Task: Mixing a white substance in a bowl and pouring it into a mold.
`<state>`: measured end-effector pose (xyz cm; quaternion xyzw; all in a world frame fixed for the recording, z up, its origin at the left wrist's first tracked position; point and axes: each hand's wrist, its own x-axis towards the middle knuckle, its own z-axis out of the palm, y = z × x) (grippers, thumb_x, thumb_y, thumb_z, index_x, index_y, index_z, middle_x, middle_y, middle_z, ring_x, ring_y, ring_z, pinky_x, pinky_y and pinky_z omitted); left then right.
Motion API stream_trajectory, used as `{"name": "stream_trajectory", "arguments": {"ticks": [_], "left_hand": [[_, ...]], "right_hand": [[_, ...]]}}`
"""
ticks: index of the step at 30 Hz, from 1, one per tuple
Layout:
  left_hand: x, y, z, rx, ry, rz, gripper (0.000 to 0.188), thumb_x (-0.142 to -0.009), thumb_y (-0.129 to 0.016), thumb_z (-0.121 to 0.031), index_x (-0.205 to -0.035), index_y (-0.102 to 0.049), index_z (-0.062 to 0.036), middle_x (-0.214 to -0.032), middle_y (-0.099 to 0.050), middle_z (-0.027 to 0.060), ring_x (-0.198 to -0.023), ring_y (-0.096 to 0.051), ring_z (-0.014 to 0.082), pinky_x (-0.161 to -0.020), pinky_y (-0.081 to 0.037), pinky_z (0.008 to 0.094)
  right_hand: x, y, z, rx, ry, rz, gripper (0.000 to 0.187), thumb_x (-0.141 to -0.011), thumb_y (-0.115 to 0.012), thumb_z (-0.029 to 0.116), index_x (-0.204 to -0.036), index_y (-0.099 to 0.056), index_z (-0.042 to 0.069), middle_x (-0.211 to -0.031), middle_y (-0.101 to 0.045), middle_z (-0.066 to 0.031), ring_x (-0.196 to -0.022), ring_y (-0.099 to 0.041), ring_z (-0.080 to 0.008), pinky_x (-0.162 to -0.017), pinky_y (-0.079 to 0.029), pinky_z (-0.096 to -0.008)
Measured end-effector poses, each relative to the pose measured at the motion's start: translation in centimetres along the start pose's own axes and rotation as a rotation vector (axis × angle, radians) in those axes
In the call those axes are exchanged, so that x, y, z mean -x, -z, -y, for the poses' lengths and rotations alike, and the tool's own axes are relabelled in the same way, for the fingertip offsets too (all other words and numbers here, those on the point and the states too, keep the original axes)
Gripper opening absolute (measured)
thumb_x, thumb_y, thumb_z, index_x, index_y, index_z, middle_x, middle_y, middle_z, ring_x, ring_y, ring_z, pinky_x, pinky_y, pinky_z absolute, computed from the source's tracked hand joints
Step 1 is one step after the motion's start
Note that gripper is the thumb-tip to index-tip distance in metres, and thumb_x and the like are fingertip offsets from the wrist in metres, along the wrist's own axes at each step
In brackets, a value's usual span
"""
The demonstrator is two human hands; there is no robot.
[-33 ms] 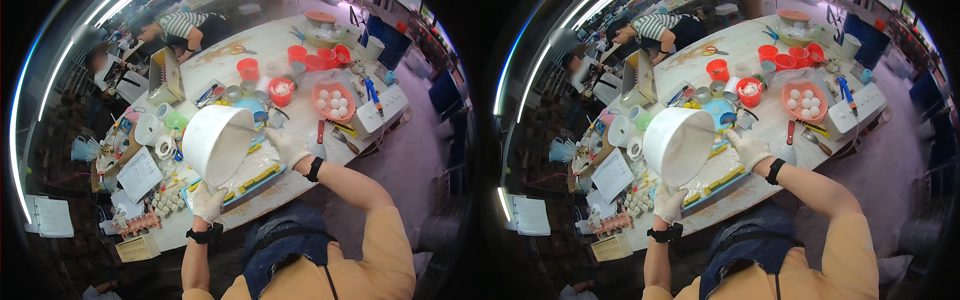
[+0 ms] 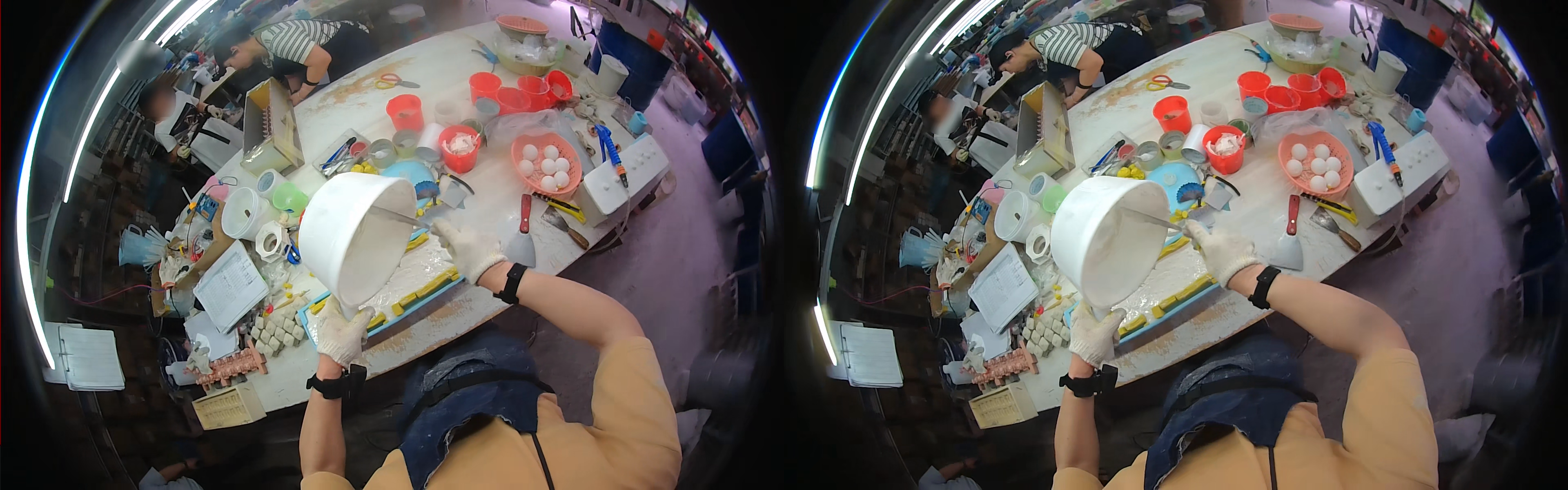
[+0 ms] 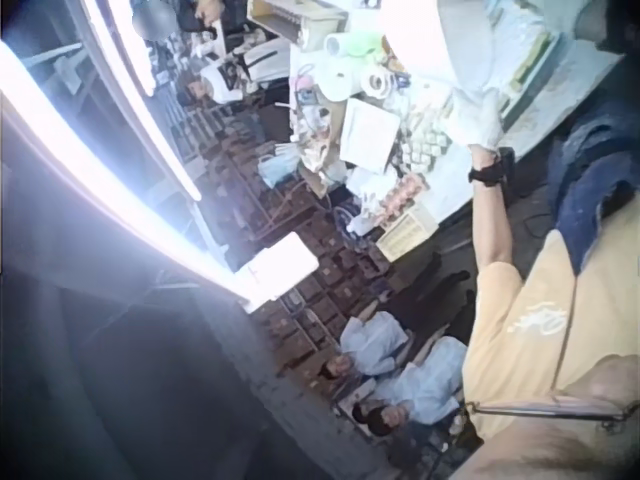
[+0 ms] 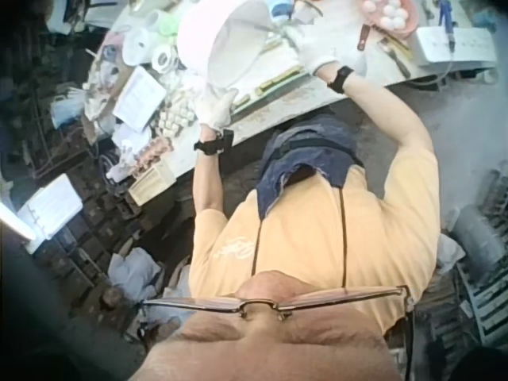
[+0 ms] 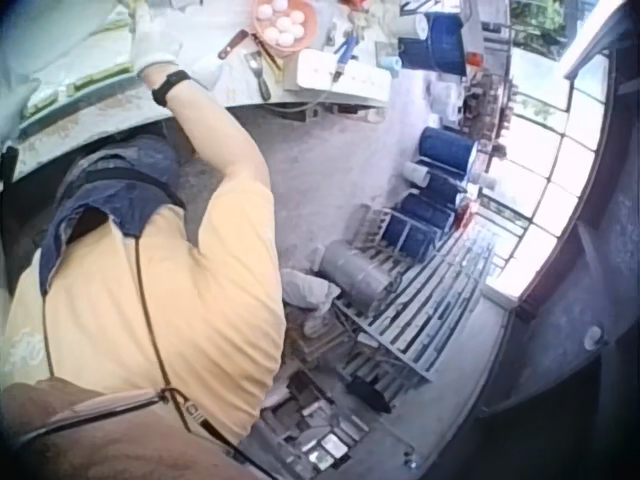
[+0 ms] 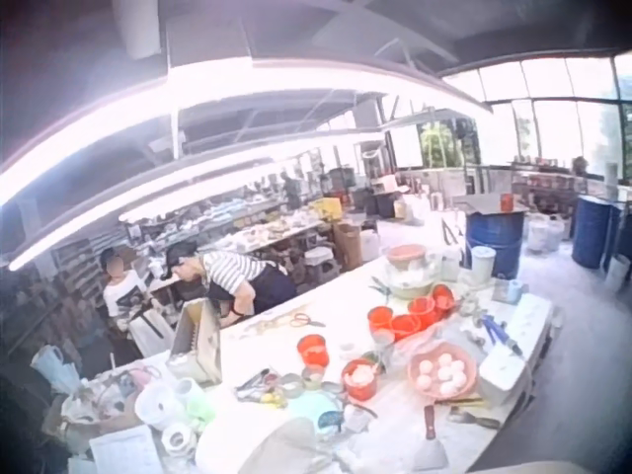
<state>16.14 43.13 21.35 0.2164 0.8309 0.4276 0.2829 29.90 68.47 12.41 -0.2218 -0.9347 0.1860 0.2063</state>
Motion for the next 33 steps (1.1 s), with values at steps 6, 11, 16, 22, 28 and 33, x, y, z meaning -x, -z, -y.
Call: {"name": "stream_trajectory", "arguments": {"ticks": [6,11,16,22,28,33], "left_hand": [[-0.3,0.8,2.1,0.042,-0.013,-0.027,0.033,-0.079,-0.072,-0.014,-0.103,-0.054,0.0013,-0.063,-0.058,0.005,-0.046,-0.054,0.0123,-0.043,-0.043,0.0279],[-1.4,0.4,3.8,0.041,-0.04,0.008,0.015,-0.083,-0.072,-0.015,-0.085,-0.064,-0.0024,-0.064,-0.059,0.0025,-0.048,-0.054,0.0106,-0.045,-0.042,0.0268],[-2.3,-1.5,6.6,-0.394,-0.508,-0.215,0.024,-0.086,-0.072,-0.024,-0.077,-0.066,-0.0025,-0.064,-0.063,0.004,-0.056,-0.058,0.0122,-0.051,-0.044,0.0305],[0.1,-2.9,4.0,-0.813,-0.418,-0.105,0.02,-0.078,-0.072,-0.014,-0.097,-0.065,-0.0099,-0.075,-0.065,0.0049,-0.072,-0.063,0.0211,-0.066,-0.048,0.0366],[1.0,-3.7,8.7,-0.221,-0.059,-0.11,0.031,-0.099,-0.05,-0.03,-0.107,-0.063,-0.0031,-0.082,-0.063,0.006,-0.074,-0.061,0.0211,-0.071,-0.05,0.0343],[3.1,-0.3,-0.9,0.482,0.208,0.106,0.02,-0.084,-0.073,-0.007,-0.097,-0.06,0.0007,-0.068,-0.059,0.005,-0.05,-0.055,0.0127,-0.045,-0.044,0.0259]], "right_hand": [[3.3,0.1,9.8,-0.343,-0.331,0.449,0.034,-0.093,-0.052,0.02,-0.126,-0.055,0.018,-0.093,-0.067,-0.021,-0.083,-0.065,-0.0392,-0.071,-0.051,-0.0478],[4.6,0.0,14.1,-0.761,-0.328,0.45,0.032,-0.095,-0.053,0.017,-0.123,-0.058,0.002,-0.1,-0.065,-0.0258,-0.089,-0.064,-0.0408,-0.075,-0.051,-0.0406],[4.7,0.9,17.7,-1.037,-0.29,0.335,0.029,-0.099,-0.052,0.02,-0.122,-0.059,0.004,-0.081,-0.065,-0.0145,-0.069,-0.061,-0.0269,-0.065,-0.049,-0.0344],[1.9,9.8,20.9,-1.696,-0.852,0.979,0.018,-0.101,-0.05,0.029,-0.105,-0.057,0.014,-0.066,-0.048,0.0031,-0.049,-0.043,-0.0069,-0.041,-0.033,-0.0231],[-1.5,13.3,18.4,-2.403,-1.06,1.295,0.017,-0.103,-0.045,0.037,-0.103,-0.049,0.02,-0.069,-0.039,0.0075,-0.049,-0.035,-0.0047,-0.04,-0.027,-0.0209],[-4.3,10.2,10.6,-1.885,-0.829,1.025,0.024,-0.101,-0.048,0.037,-0.114,-0.056,0.018,-0.069,-0.05,0.0025,-0.05,-0.047,-0.0116,-0.042,-0.038,-0.0269]]}}
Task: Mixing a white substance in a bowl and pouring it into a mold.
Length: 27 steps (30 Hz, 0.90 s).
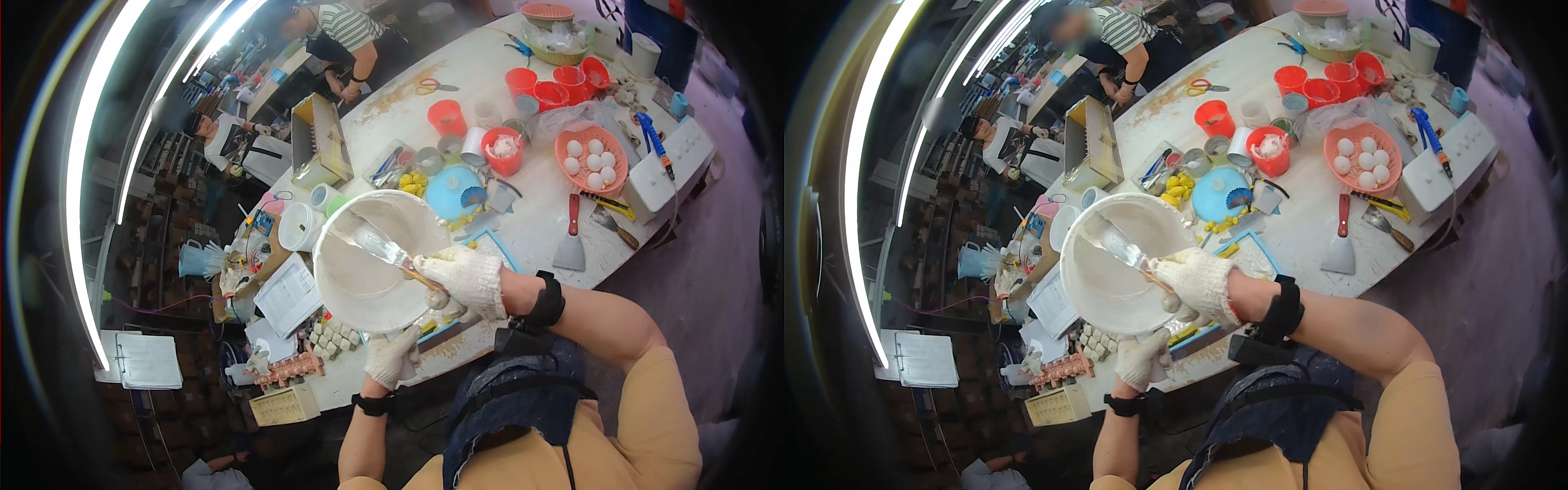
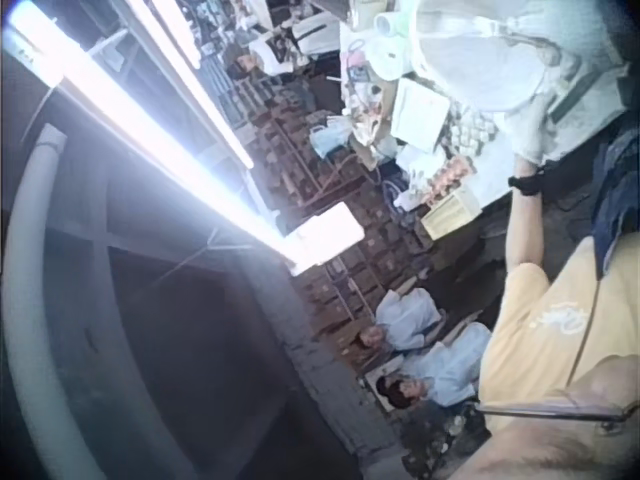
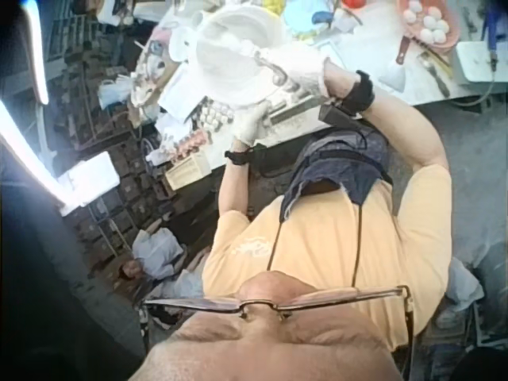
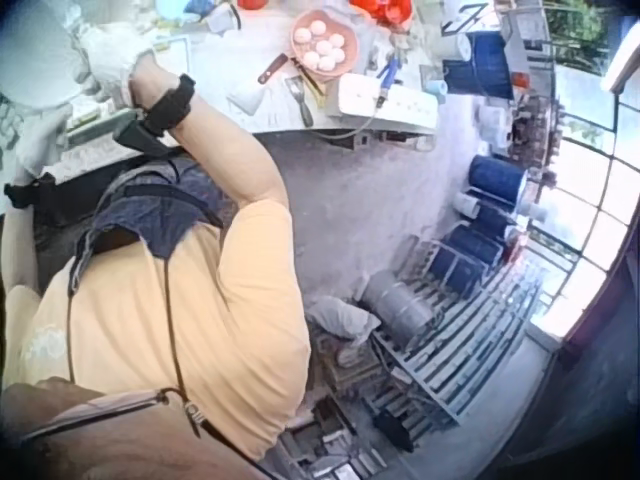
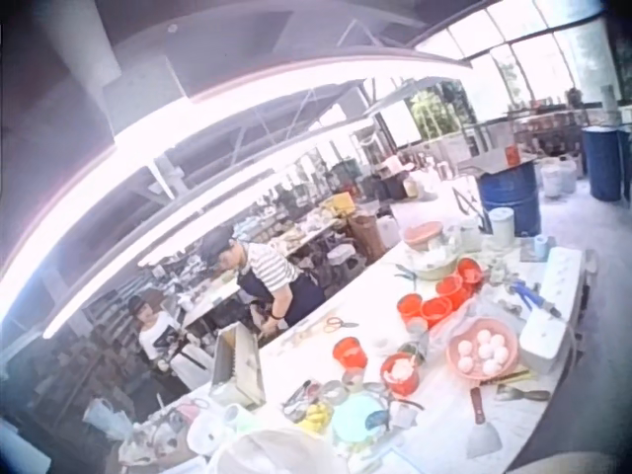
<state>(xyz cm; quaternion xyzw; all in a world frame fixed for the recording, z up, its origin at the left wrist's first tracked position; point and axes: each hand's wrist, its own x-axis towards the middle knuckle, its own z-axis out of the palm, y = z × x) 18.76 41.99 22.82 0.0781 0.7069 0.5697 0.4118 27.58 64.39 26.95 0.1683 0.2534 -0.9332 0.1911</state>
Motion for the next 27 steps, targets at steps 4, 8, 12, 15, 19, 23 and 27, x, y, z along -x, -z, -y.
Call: {"name": "stream_trajectory", "arguments": {"ticks": [4,8,12,15,19,23,27], "left_hand": [[2.4,1.3,-6.4,-0.011,0.058,0.077,0.021,-0.084,-0.072,-0.013,-0.095,-0.06,-0.0002,-0.066,-0.057,0.005,-0.048,-0.053,0.0135,-0.044,-0.043,0.0278],[2.2,0.7,-7.5,-0.302,0.129,0.116,0.019,-0.085,-0.07,-0.013,-0.092,-0.058,-0.0002,-0.066,-0.056,0.0042,-0.048,-0.053,0.0126,-0.043,-0.044,0.0273],[1.5,0.3,-6.7,-0.58,0.039,0.079,0.021,-0.085,-0.068,-0.015,-0.093,-0.057,0.0011,-0.061,-0.055,0.0034,-0.045,-0.052,0.0126,-0.043,-0.045,0.0274],[0.8,0.2,-6.1,-0.747,-0.068,-0.083,0.029,-0.082,-0.068,-0.015,-0.098,-0.054,0.0053,-0.069,-0.063,0.0086,-0.049,-0.057,0.0132,-0.045,-0.046,0.0267],[0.6,-0.4,-6.5,-0.67,-0.059,-0.066,0.028,-0.081,-0.069,-0.014,-0.095,-0.053,0.0039,-0.065,-0.061,0.0077,-0.047,-0.056,0.0137,-0.044,-0.046,0.0274],[0.2,-1.3,-5.9,-0.461,-0.049,-0.072,0.027,-0.082,-0.07,-0.013,-0.094,-0.052,0.0023,-0.062,-0.058,0.0064,-0.044,-0.055,0.0141,-0.041,-0.045,0.0283],[-0.7,0.0,-3.6,-0.345,-0.1,-0.048,0.028,-0.084,-0.069,-0.013,-0.098,-0.051,0.0022,-0.061,-0.056,0.0056,-0.043,-0.054,0.014,-0.04,-0.044,0.028]], "right_hand": [[0.8,0.6,0.8,1.827,0.627,-0.525,0.022,-0.093,-0.054,0.022,-0.11,-0.063,0.011,-0.09,-0.068,-0.015,-0.079,-0.069,-0.0311,-0.066,-0.055,-0.0403],[0.8,-0.7,2.2,2.157,0.949,-0.66,0.028,-0.086,-0.058,0.015,-0.113,-0.065,0.015,-0.086,-0.065,-0.015,-0.076,-0.067,-0.0306,-0.064,-0.053,-0.0403],[0.6,0.6,4.4,2.174,1.007,-0.89,0.027,-0.087,-0.056,0.015,-0.112,-0.065,0.015,-0.081,-0.064,-0.0142,-0.075,-0.067,-0.0297,-0.062,-0.053,-0.0394],[0.6,6.0,4.4,2.14,0.749,-0.999,0.029,-0.087,-0.056,0.014,-0.116,-0.06,0.016,-0.083,-0.065,-0.0157,-0.075,-0.067,-0.0343,-0.063,-0.054,-0.0445],[0.8,8.3,1.3,1.911,0.441,-0.9,0.026,-0.092,-0.053,0.014,-0.117,-0.058,0.009,-0.095,-0.067,-0.0173,-0.084,-0.069,-0.0353,-0.069,-0.054,-0.0467],[-0.5,9.1,-4.3,1.459,0.478,-0.736,0.026,-0.095,-0.05,0.019,-0.117,-0.059,0.011,-0.099,-0.068,-0.0183,-0.088,-0.068,-0.0365,-0.074,-0.052,-0.0455],[0.2,7.1,-3.0,1.5,0.583,-0.506,0.029,-0.093,-0.052,0.021,-0.119,-0.062,0.013,-0.099,-0.068,-0.0198,-0.09,-0.067,-0.038,-0.076,-0.052,-0.0434]]}}
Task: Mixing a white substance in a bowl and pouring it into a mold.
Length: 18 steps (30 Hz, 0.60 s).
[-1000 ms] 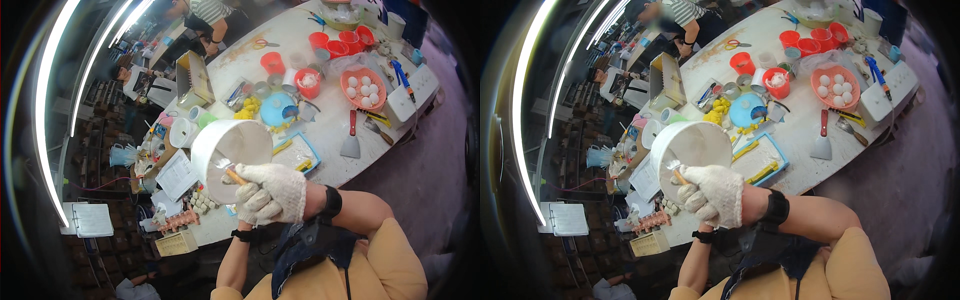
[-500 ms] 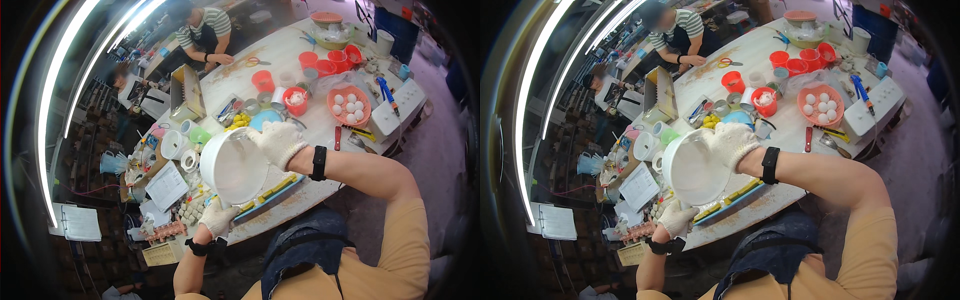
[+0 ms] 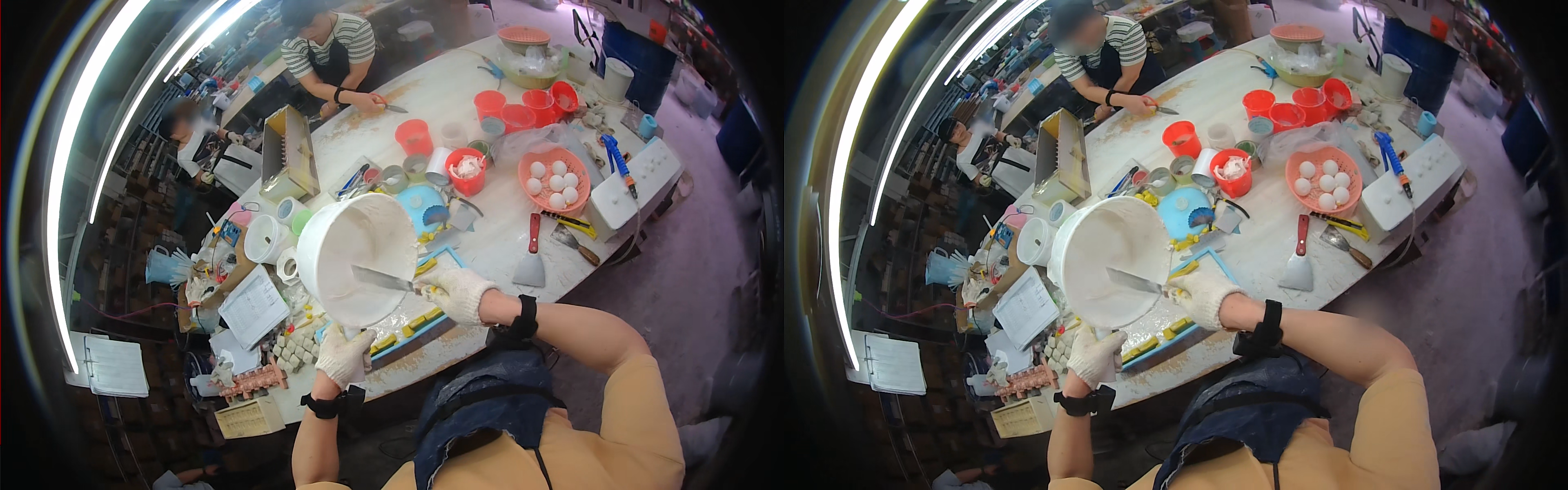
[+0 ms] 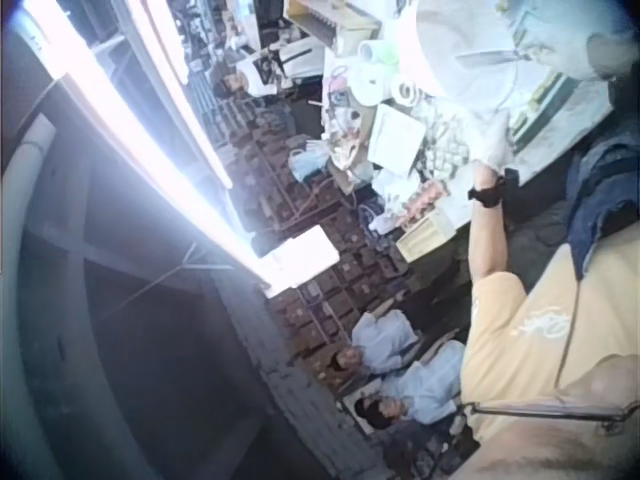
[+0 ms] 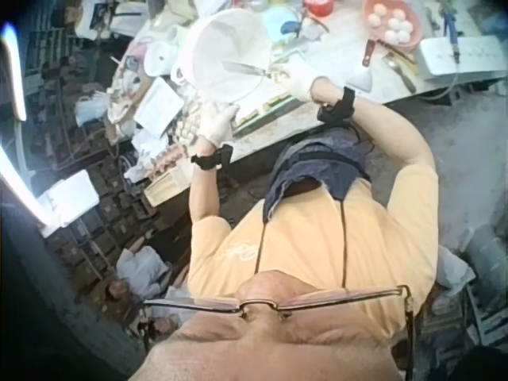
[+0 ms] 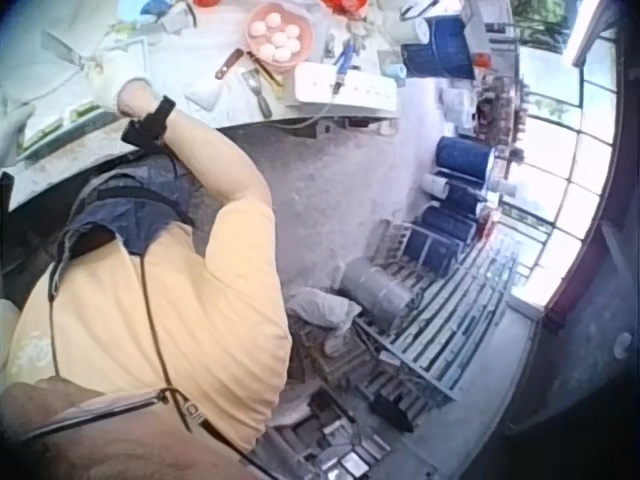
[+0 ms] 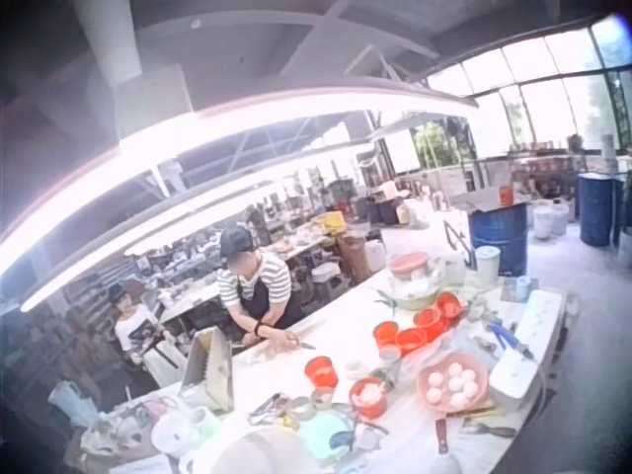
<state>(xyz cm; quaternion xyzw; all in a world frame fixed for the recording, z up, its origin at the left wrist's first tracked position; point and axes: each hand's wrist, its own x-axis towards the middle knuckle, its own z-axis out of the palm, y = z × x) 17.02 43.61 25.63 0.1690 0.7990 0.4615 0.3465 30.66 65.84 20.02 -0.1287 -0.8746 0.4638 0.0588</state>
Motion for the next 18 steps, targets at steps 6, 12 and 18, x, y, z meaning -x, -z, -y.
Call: {"name": "stream_trajectory", "arguments": {"ticks": [6,12,18], "left_hand": [[1.4,-0.8,-0.1,-0.086,0.091,0.12,0.026,-0.085,-0.067,-0.011,-0.103,-0.054,0.0015,-0.067,-0.059,0.004,-0.046,-0.054,0.0114,-0.043,-0.045,0.026],[2.3,-0.9,0.8,-0.001,0.04,0.086,0.029,-0.085,-0.068,-0.01,-0.107,-0.053,0.0022,-0.067,-0.058,0.0042,-0.047,-0.055,0.0117,-0.043,-0.046,0.0264],[2.8,-0.2,1.1,0.107,0.002,0.062,0.033,-0.084,-0.069,-0.007,-0.11,-0.052,0.0029,-0.069,-0.059,0.0052,-0.047,-0.055,0.0122,-0.044,-0.046,0.0267]], "right_hand": [[-3.5,8.4,7.3,0.572,-0.022,-0.234,0.03,-0.09,-0.057,0.022,-0.119,-0.064,0.016,-0.088,-0.069,-0.0157,-0.084,-0.069,-0.0342,-0.07,-0.054,-0.0439],[-6.6,10.4,7.4,0.766,-0.086,0.031,0.025,-0.09,-0.056,0.024,-0.112,-0.067,0.017,-0.096,-0.07,-0.0169,-0.087,-0.069,-0.0341,-0.073,-0.055,-0.0447],[-6.1,8.6,4.5,0.664,-0.121,0.172,0.03,-0.09,-0.054,0.028,-0.116,-0.069,0.021,-0.103,-0.07,-0.0135,-0.092,-0.067,-0.0345,-0.081,-0.053,-0.0443]]}}
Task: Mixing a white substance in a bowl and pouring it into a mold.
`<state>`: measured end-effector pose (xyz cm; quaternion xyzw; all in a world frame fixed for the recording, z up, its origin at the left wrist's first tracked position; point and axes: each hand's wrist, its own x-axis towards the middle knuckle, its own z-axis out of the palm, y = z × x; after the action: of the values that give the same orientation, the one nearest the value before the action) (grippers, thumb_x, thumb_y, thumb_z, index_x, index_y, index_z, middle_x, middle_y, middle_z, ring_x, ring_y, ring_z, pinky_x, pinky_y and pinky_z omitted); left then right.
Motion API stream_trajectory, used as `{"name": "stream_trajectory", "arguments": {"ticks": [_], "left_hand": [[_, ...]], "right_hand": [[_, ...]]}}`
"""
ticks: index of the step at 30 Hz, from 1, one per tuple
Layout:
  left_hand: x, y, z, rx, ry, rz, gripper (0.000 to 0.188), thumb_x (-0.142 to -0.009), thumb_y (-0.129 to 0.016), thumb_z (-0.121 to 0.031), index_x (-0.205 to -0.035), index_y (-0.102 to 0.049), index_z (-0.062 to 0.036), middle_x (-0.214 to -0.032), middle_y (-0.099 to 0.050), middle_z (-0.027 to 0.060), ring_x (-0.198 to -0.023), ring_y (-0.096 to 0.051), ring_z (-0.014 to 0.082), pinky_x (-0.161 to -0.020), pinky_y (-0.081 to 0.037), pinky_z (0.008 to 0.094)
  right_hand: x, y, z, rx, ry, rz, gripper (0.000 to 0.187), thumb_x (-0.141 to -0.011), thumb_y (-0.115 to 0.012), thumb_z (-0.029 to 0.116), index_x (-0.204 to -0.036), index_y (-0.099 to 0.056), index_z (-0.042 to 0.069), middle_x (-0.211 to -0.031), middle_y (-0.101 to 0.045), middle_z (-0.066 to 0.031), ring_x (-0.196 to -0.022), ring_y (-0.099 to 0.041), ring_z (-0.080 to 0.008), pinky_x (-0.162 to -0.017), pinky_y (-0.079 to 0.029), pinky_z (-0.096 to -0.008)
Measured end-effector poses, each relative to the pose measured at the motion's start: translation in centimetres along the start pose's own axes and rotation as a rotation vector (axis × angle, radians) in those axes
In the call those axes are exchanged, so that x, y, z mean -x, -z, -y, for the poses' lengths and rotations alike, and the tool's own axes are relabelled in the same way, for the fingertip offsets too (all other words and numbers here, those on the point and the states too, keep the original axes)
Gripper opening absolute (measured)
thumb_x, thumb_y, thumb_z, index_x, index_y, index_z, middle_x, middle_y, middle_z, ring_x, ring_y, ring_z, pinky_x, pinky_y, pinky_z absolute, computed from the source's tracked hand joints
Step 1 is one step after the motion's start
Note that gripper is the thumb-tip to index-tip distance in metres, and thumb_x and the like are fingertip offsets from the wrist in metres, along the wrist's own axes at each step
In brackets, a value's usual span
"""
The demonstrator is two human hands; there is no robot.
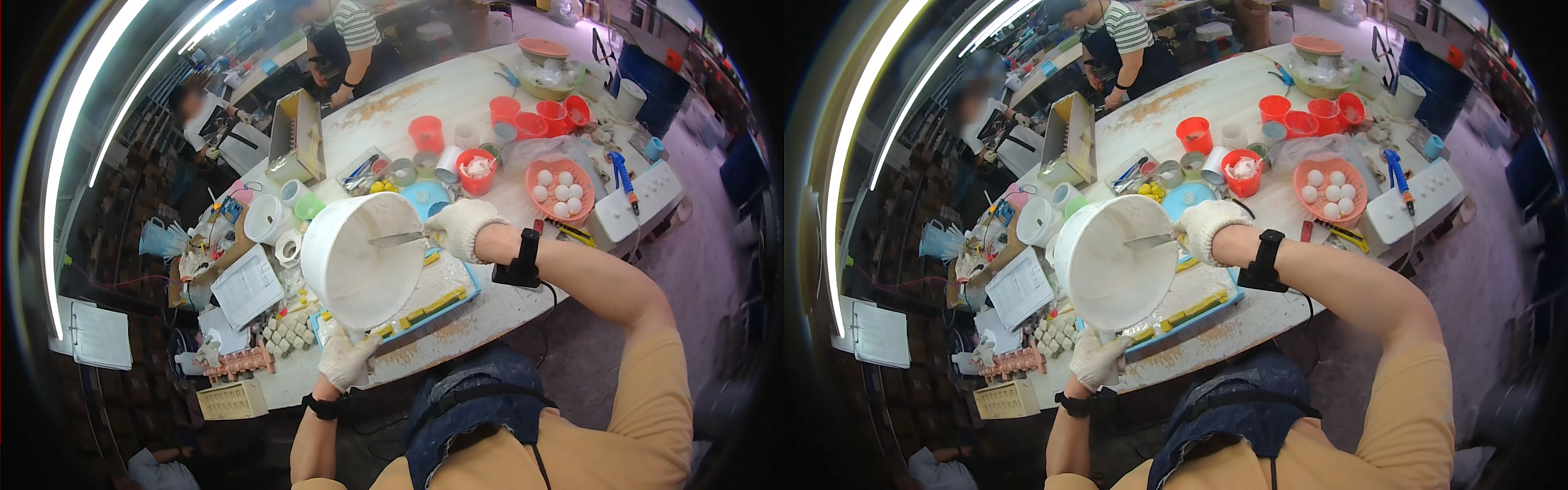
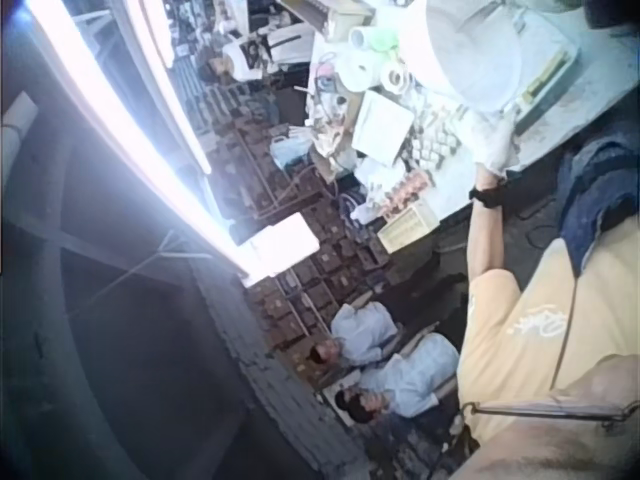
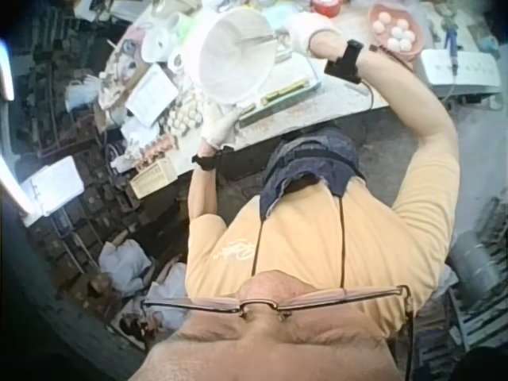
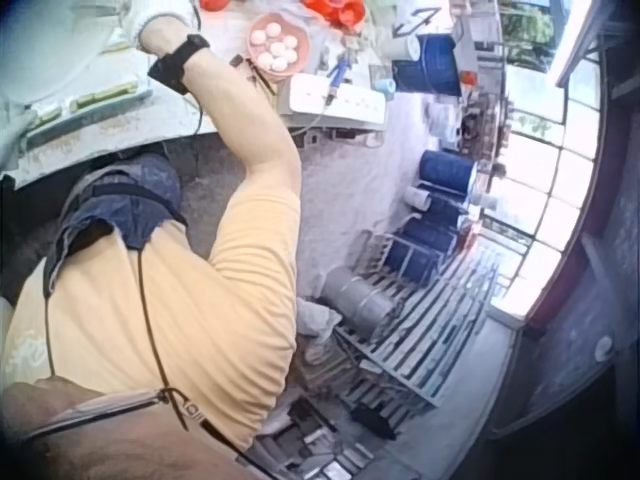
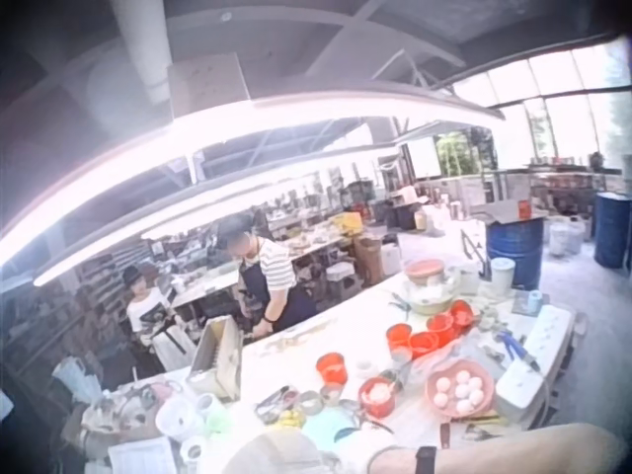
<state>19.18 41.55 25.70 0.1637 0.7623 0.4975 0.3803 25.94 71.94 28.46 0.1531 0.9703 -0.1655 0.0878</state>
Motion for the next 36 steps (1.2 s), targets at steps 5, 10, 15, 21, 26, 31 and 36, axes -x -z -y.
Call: {"name": "stream_trajectory", "arguments": {"ticks": [5,10,15,21,26,31,36], "left_hand": [[0.1,0.8,0.4,0.011,-0.027,0.041,0.031,-0.086,-0.068,-0.008,-0.11,-0.051,0.0016,-0.068,-0.06,0.0062,-0.046,-0.054,0.0122,-0.043,-0.046,0.0276],[-0.7,0.8,1.9,0.141,0.032,0.03,0.027,-0.083,-0.069,-0.006,-0.104,-0.056,0.0029,-0.067,-0.058,0.0056,-0.047,-0.054,0.0124,-0.043,-0.046,0.0264],[0.2,0.7,2.0,0.113,0.038,-0.005,0.026,-0.083,-0.07,-0.007,-0.103,-0.055,0.0024,-0.064,-0.056,0.0053,-0.046,-0.054,0.0131,-0.042,-0.045,0.0271],[0.0,1.2,3.0,0.064,0.01,0.025,0.028,-0.083,-0.07,-0.008,-0.104,-0.054,0.0015,-0.065,-0.056,0.0054,-0.045,-0.054,0.0136,-0.042,-0.045,0.0279],[0.3,1.3,3.6,0.136,-0.007,0.025,0.03,-0.084,-0.07,-0.01,-0.107,-0.055,0.0008,-0.067,-0.057,0.005,-0.047,-0.054,0.0131,-0.043,-0.045,0.0274],[0.1,1.7,4.2,0.103,0.043,0.009,0.027,-0.084,-0.071,-0.012,-0.104,-0.058,0.0008,-0.068,-0.058,0.0049,-0.049,-0.055,0.0125,-0.045,-0.045,0.0267],[-0.8,2.1,5.9,0.163,-0.013,0.025,0.024,-0.084,-0.07,-0.012,-0.102,-0.059,0.0006,-0.069,-0.058,0.0056,-0.049,-0.055,0.0133,-0.045,-0.046,0.0275]], "right_hand": [[0.9,-4.4,0.7,-0.297,0.06,-0.013,0.029,-0.092,-0.057,0.029,-0.112,-0.07,0.013,-0.101,-0.07,-0.0167,-0.094,-0.066,-0.037,-0.083,-0.052,-0.0417],[1.4,-7.4,1.2,-0.602,0.146,0.08,0.03,-0.09,-0.059,0.031,-0.11,-0.071,0.011,-0.098,-0.069,-0.0205,-0.093,-0.066,-0.0362,-0.082,-0.052,-0.0401],[1.3,-1.0,1.0,-0.339,0.081,-0.201,0.028,-0.092,-0.055,0.03,-0.109,-0.072,0.015,-0.095,-0.07,-0.0174,-0.09,-0.068,-0.0349,-0.077,-0.052,-0.0438],[0.6,-3.5,1.8,-0.022,-0.032,-0.164,0.025,-0.094,-0.052,0.032,-0.107,-0.068,0.019,-0.092,-0.07,-0.0139,-0.085,-0.068,-0.0354,-0.073,-0.053,-0.0468],[1.3,-7.6,2.0,-0.218,0.044,-0.12,0.027,-0.093,-0.053,0.032,-0.108,-0.069,0.016,-0.093,-0.07,-0.0148,-0.084,-0.066,-0.0368,-0.075,-0.052,-0.0459],[1.4,-11.3,3.2,-0.527,0.132,-0.122,0.027,-0.091,-0.058,0.025,-0.108,-0.07,0.009,-0.097,-0.069,-0.0194,-0.09,-0.065,-0.0378,-0.079,-0.051,-0.042],[1.6,-12.6,5.4,-0.655,0.139,0.02,0.031,-0.091,-0.058,0.025,-0.112,-0.068,0.004,-0.098,-0.069,-0.0191,-0.089,-0.066,-0.0362,-0.078,-0.051,-0.0389]]}}
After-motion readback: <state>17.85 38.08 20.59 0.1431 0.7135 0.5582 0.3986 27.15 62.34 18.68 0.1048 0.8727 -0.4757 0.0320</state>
